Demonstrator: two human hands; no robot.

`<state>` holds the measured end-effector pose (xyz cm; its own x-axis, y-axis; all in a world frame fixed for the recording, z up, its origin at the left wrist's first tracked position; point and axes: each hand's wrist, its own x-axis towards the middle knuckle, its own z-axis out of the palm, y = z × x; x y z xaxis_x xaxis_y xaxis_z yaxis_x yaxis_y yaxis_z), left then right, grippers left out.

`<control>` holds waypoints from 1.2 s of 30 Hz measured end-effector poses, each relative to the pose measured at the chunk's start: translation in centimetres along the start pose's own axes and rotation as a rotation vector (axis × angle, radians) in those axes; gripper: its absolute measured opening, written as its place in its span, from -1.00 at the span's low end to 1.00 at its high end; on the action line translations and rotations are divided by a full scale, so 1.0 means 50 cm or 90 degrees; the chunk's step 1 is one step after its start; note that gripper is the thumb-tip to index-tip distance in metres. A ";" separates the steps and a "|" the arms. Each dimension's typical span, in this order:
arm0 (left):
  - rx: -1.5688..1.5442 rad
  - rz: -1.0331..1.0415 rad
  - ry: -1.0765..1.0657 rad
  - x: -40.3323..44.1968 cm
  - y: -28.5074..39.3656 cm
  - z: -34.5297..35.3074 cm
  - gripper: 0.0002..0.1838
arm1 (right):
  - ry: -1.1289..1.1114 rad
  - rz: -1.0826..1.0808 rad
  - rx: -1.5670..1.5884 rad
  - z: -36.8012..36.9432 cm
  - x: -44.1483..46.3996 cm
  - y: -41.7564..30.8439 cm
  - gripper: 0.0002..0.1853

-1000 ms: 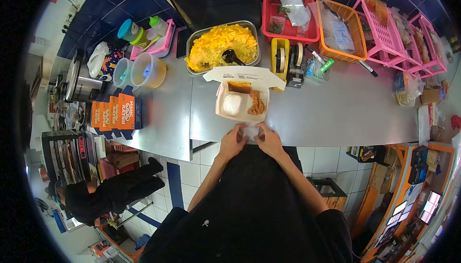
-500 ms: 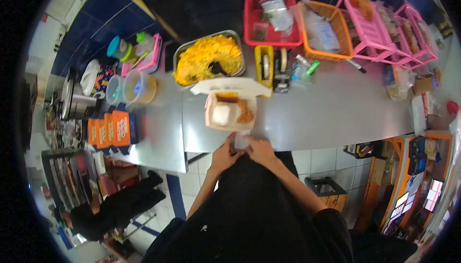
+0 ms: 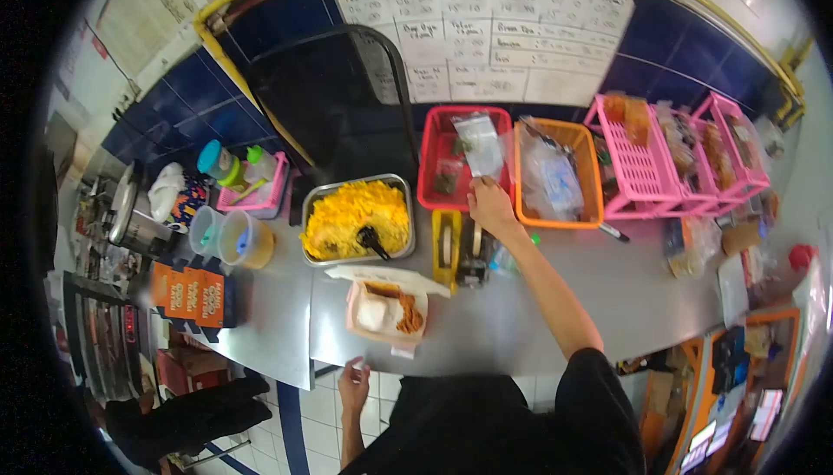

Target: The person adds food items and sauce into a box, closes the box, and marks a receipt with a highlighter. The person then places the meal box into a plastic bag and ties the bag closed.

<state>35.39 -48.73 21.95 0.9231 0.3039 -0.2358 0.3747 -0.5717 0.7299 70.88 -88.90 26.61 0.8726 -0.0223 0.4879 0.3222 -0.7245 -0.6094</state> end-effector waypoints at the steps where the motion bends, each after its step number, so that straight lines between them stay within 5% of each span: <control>1: -0.008 -0.017 0.016 -0.006 0.012 0.009 -0.67 | -0.107 0.040 -0.047 0.035 0.035 0.026 -0.83; 3: -0.027 -0.065 0.023 -0.025 0.050 0.027 -0.67 | -0.220 0.069 -0.075 0.089 0.103 0.061 -0.82; 5: -0.015 -0.068 0.026 -0.049 0.075 0.045 -0.71 | -0.403 0.217 -0.168 0.159 0.154 0.084 -0.57; 9: 0.013 -0.093 0.055 -0.101 0.110 0.055 -0.70 | -0.317 0.148 -0.299 0.257 0.159 0.136 -0.27; 13: 0.010 -0.157 0.104 -0.129 0.129 0.042 -0.74 | -0.413 0.231 -0.268 0.288 0.193 0.156 -0.48; 16: 0.016 -0.136 0.101 -0.123 0.117 0.028 -0.75 | -0.344 0.187 -0.233 0.222 0.174 0.094 -0.73; 18: 0.008 -0.136 0.089 -0.101 0.114 0.019 -0.75 | -0.118 0.068 0.065 0.152 0.153 0.050 -0.87; 22: -0.026 -0.081 0.067 -0.028 0.106 -0.003 -0.76 | -0.064 0.040 0.183 -0.088 0.050 -0.204 -0.93; 25: -0.066 -0.016 0.062 0.049 0.105 -0.029 -0.78 | -0.198 0.120 0.234 -0.181 -0.065 -0.364 -0.92; 28: -0.106 0.053 0.043 0.136 0.075 -0.064 -0.80 | -0.301 0.133 0.219 -0.147 -0.170 -0.461 -0.88; 33: -0.117 0.212 0.047 0.284 0.101 -0.133 -0.82 | -0.246 0.166 0.240 0.082 -0.268 -0.508 -0.84; 36: -0.117 0.323 0.019 0.372 0.159 -0.164 -0.82 | -0.133 0.027 0.015 0.166 -0.308 -0.486 -0.76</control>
<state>54.83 -41.36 28.65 0.9801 0.0470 0.1926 -0.1422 -0.5102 0.8482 52.68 -65.23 28.74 0.9421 0.0924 0.3223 0.2895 -0.7092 -0.6429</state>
